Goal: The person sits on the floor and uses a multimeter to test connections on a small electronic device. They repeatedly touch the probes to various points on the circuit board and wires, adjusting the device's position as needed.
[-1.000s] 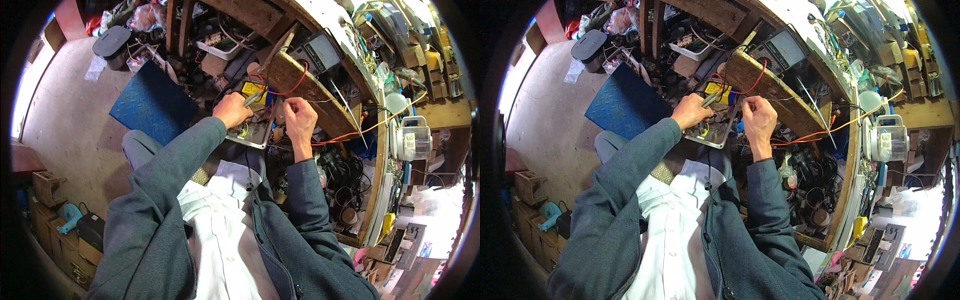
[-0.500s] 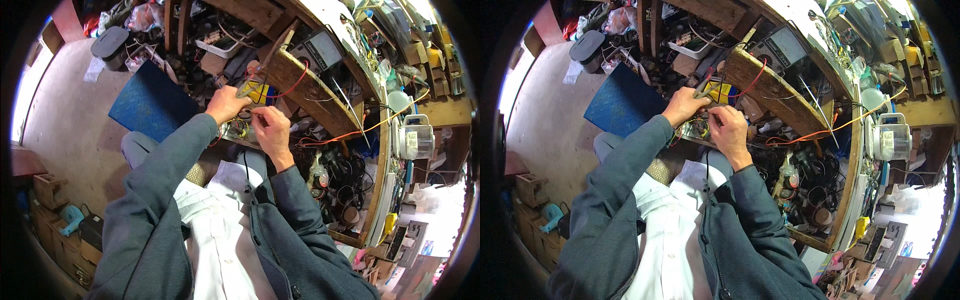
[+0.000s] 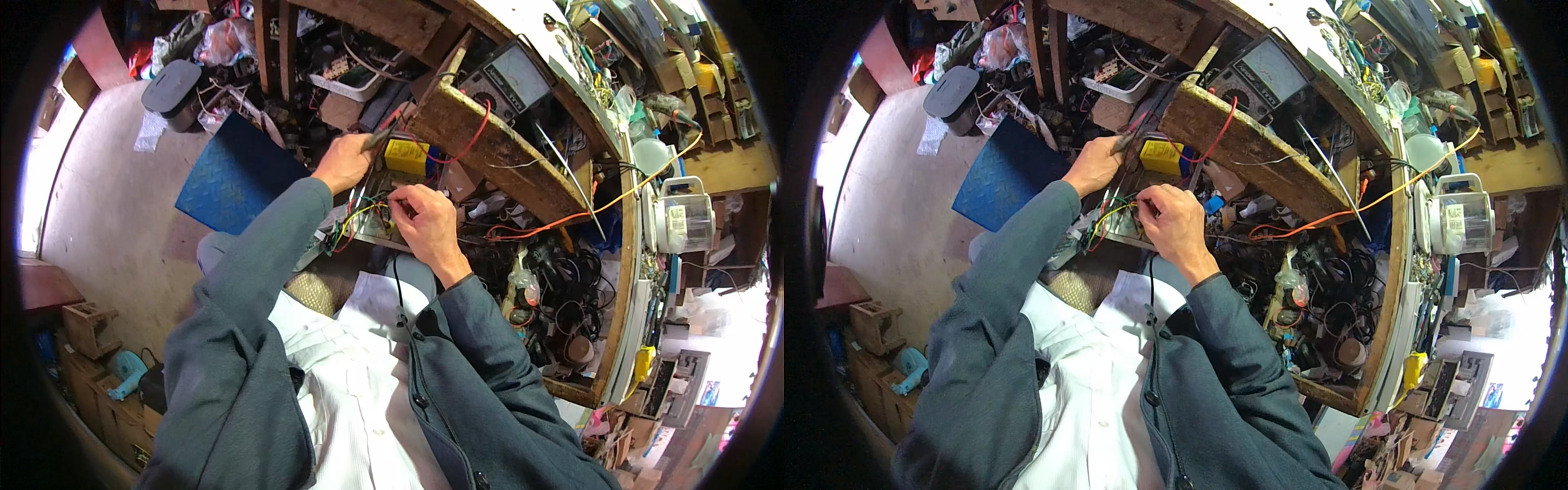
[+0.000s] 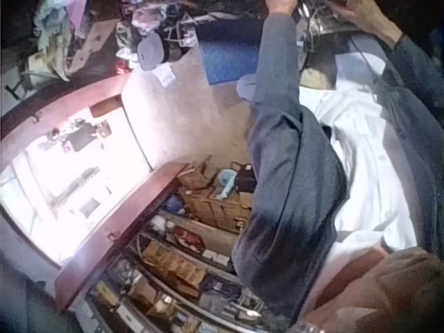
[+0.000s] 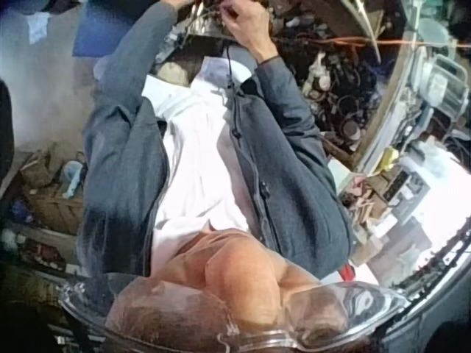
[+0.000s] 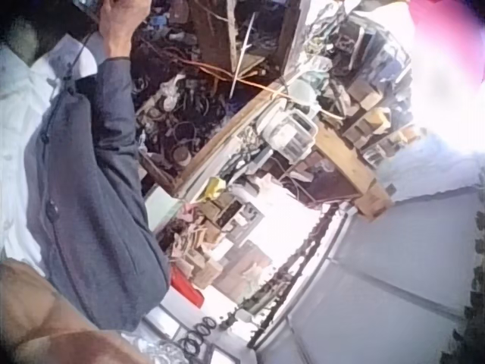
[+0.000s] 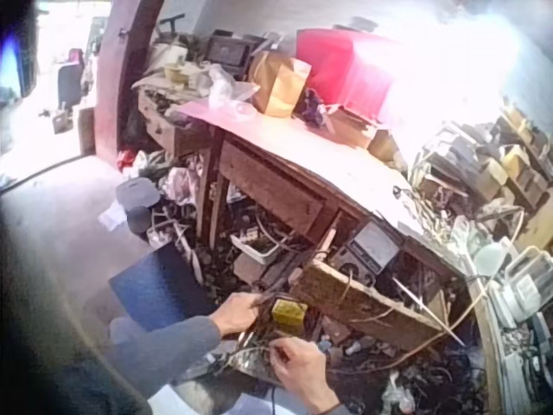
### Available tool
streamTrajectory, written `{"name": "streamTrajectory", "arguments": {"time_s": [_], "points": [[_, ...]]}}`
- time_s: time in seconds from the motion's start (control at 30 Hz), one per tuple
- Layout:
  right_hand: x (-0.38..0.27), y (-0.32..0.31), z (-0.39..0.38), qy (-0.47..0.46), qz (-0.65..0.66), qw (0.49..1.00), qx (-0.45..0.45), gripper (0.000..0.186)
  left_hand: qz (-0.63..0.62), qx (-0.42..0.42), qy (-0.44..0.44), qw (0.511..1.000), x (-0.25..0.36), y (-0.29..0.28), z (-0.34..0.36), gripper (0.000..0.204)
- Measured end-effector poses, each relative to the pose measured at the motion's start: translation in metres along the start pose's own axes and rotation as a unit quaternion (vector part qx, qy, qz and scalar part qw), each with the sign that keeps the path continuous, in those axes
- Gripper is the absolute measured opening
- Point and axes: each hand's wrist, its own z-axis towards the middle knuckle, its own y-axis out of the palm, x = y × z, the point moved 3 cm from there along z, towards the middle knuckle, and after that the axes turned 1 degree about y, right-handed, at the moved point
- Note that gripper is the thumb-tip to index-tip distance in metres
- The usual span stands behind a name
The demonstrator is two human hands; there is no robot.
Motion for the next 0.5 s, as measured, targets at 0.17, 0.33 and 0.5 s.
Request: {"name": "streamTrajectory", "arguments": {"time_s": [0.17,0.33,0.5], "points": [[-0.002,0.004,0.002,-0.019,-0.018,0.999,-0.019,0.008,0.112,-0.032,0.079,0.990,-0.027,0.022,0.025,0.038],[0.003,0.001,0.001,-0.008,-0.036,0.998,-0.048,0.009,0.138,-0.031,0.089,0.986,0.001,0.031,0.024,0.049],[0.003,0.003,0.003,-0.004,-0.031,0.998,-0.050,0.010,0.303,-0.040,0.177,0.936,0.007,0.053,0.024,0.044]]}}
